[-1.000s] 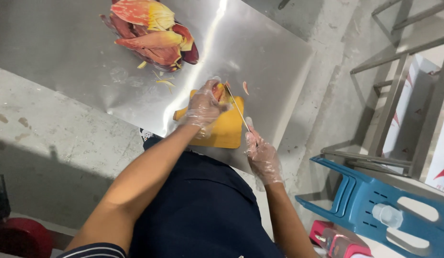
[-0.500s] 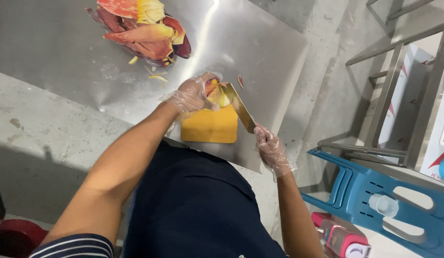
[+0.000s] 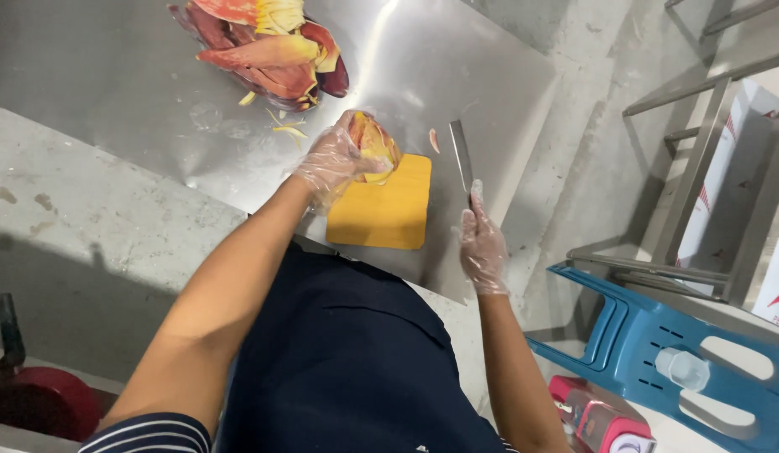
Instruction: Peeling and trimming the outer layers of a banana blossom at a kitchen workstation.
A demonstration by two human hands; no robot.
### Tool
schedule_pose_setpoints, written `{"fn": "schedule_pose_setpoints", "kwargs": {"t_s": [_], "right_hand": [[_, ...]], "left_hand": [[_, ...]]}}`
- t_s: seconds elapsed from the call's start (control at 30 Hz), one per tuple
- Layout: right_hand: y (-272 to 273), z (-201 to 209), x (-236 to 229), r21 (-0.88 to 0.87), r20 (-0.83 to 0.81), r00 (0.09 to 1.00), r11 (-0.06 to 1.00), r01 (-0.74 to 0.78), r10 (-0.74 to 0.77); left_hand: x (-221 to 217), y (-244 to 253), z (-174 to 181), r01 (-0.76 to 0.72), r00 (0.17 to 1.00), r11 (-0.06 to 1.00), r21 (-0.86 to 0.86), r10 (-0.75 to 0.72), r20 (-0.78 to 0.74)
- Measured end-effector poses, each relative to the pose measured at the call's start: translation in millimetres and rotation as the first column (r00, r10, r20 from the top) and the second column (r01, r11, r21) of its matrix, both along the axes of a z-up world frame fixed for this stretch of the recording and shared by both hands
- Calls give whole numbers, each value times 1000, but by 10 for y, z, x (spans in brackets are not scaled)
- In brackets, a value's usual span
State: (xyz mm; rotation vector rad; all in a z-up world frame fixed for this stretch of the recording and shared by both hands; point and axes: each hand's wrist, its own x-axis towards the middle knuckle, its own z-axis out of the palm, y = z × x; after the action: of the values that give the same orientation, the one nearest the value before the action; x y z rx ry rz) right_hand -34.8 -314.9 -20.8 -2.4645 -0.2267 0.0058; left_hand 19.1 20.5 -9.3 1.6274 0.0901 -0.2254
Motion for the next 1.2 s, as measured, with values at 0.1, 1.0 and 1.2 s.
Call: {"fn": "schedule_pose_setpoints", "kwargs": {"t_s": [0.1, 1.0, 1.2], "right_hand": [[84, -374, 131, -160, 25, 1000, 987, 23, -19], [1226, 278, 756, 447, -34, 927, 835, -321, 374], [1254, 306, 660, 357, 47, 957, 890, -284, 287]], "left_hand": [[9, -1, -15, -60, 998, 993, 101, 61, -7], [101, -256, -294, 102, 962, 851, 515, -216, 167], [86, -303, -198, 99, 984, 905, 413, -151, 95]]}}
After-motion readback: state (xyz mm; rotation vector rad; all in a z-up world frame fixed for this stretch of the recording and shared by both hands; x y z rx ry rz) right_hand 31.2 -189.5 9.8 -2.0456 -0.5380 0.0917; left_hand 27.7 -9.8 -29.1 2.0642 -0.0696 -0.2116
